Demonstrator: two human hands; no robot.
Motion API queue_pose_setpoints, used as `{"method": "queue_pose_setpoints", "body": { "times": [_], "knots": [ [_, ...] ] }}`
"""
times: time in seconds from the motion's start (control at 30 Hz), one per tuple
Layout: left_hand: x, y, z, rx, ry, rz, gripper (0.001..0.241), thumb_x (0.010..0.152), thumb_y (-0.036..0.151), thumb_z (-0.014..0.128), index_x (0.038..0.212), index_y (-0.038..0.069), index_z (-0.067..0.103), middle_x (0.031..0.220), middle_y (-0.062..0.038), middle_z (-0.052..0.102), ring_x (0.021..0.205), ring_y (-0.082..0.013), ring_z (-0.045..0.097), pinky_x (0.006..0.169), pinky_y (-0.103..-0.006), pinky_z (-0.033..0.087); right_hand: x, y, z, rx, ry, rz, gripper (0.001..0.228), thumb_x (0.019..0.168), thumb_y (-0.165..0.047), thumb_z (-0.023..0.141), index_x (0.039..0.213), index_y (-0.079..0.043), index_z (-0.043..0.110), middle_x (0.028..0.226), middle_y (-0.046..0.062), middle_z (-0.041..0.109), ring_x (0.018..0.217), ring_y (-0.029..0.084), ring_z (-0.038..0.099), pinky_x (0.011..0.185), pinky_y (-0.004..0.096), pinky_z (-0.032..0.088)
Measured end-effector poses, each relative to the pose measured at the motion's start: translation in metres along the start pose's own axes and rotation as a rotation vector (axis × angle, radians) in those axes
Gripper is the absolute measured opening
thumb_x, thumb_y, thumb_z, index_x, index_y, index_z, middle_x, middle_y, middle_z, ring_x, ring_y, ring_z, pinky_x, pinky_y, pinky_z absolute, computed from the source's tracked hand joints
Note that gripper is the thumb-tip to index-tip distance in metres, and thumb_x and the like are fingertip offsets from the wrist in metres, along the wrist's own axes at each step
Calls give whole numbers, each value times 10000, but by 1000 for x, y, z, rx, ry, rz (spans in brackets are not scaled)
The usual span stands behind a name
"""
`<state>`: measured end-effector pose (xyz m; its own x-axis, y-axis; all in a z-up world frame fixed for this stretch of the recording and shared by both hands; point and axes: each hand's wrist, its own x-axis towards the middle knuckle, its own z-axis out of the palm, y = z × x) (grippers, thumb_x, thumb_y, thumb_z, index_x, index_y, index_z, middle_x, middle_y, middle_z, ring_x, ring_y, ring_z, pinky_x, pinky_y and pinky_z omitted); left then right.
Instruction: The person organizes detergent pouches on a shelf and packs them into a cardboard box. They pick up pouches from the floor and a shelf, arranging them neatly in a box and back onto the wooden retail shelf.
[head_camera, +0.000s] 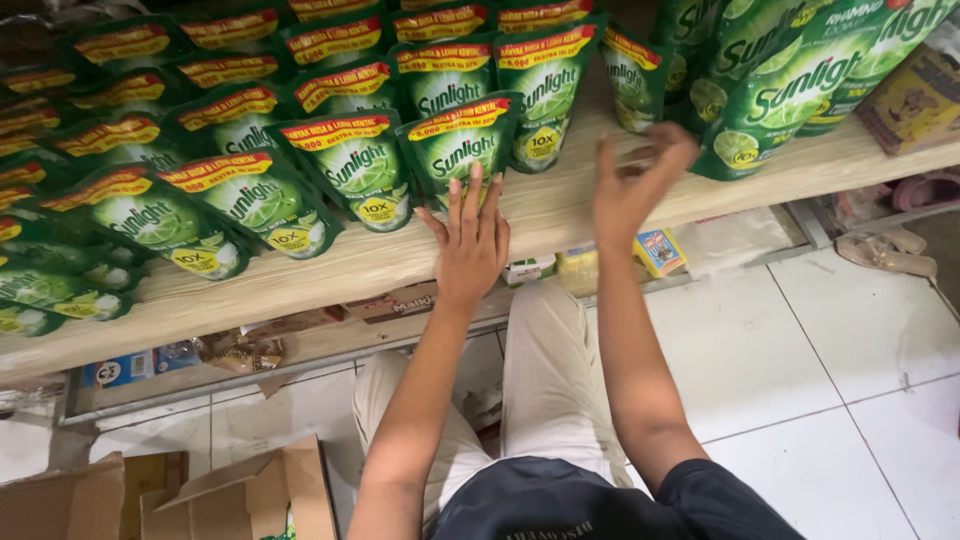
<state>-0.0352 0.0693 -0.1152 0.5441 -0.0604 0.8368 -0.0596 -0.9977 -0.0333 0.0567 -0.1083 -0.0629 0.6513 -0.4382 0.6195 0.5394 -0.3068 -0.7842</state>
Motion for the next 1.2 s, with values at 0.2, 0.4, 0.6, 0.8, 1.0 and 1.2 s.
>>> {"method": "queue_pose_setpoints", "body": {
  "times": [0.2, 0.4, 0.6, 0.8, 1.0, 1.2],
  "knots": [
    [1, 0, -2, 7, 12, -3, 470, 1072, 223, 606, 1530, 117, 576, 1684, -72, 324, 1601, -293, 175, 1273, -677, 37, 57, 48, 0, -312, -12, -284, 252, 1047, -111, 764, 1176, 10, 584, 1029, 125, 579, 854, 192, 532, 760, 311, 474],
    [0, 0, -1, -21, 16, -11, 459, 1057, 225, 610, 1501, 112, 587, 1672, -78, 330, 1589, -288, 192, 1262, -698, 43, 55, 59, -30, 114, 2, -58, 176, 1142, -159, 597, 1178, 13, 594, 970, 33, 613, 844, 90, 547, 747, 242, 495],
    [1, 0, 0, -27, 8, 2, 463, 1078, 219, 615, 1521, 90, 576, 1689, -102, 312, 1600, -299, 186, 1269, -699, 90, 30, 12, -22, 132, -178, -97, 224, 1177, -179, 538, 1264, 17, 605, 1055, 35, 623, 911, 82, 540, 813, 248, 480],
    [2, -1, -4, -49, 7, -20, 487, 1067, 207, 589, 1539, 98, 539, 1691, -86, 279, 1598, -279, 167, 1269, -718, 92, -12, -7, 34, 264, -189, 82, 253, 1163, -229, 519, 1237, 9, 561, 1031, 83, 639, 889, 152, 580, 805, 294, 503],
    [0, 0, 3, -121, -60, -71, 552, 1070, 220, 560, 1595, 93, 447, 1707, -86, 245, 1612, -260, 178, 1279, -725, 88, -24, 17, 56, -55, -100, -71, 481, 1209, -331, 500, 1430, 94, 467, 1386, 324, 550, 1293, 452, 541, 1116, 423, 398],
    [-7, 1, 4, -67, -137, -26, 617, 1060, 200, 546, 1632, 57, 365, 1720, -116, 202, 1615, -285, 168, 1280, -726, 120, -28, 43, 41, 69, -192, 48, 569, 1115, -398, 562, 1462, 33, 430, 1404, 227, 566, 1195, 337, 583, 1063, 408, 470]
  ]
}}
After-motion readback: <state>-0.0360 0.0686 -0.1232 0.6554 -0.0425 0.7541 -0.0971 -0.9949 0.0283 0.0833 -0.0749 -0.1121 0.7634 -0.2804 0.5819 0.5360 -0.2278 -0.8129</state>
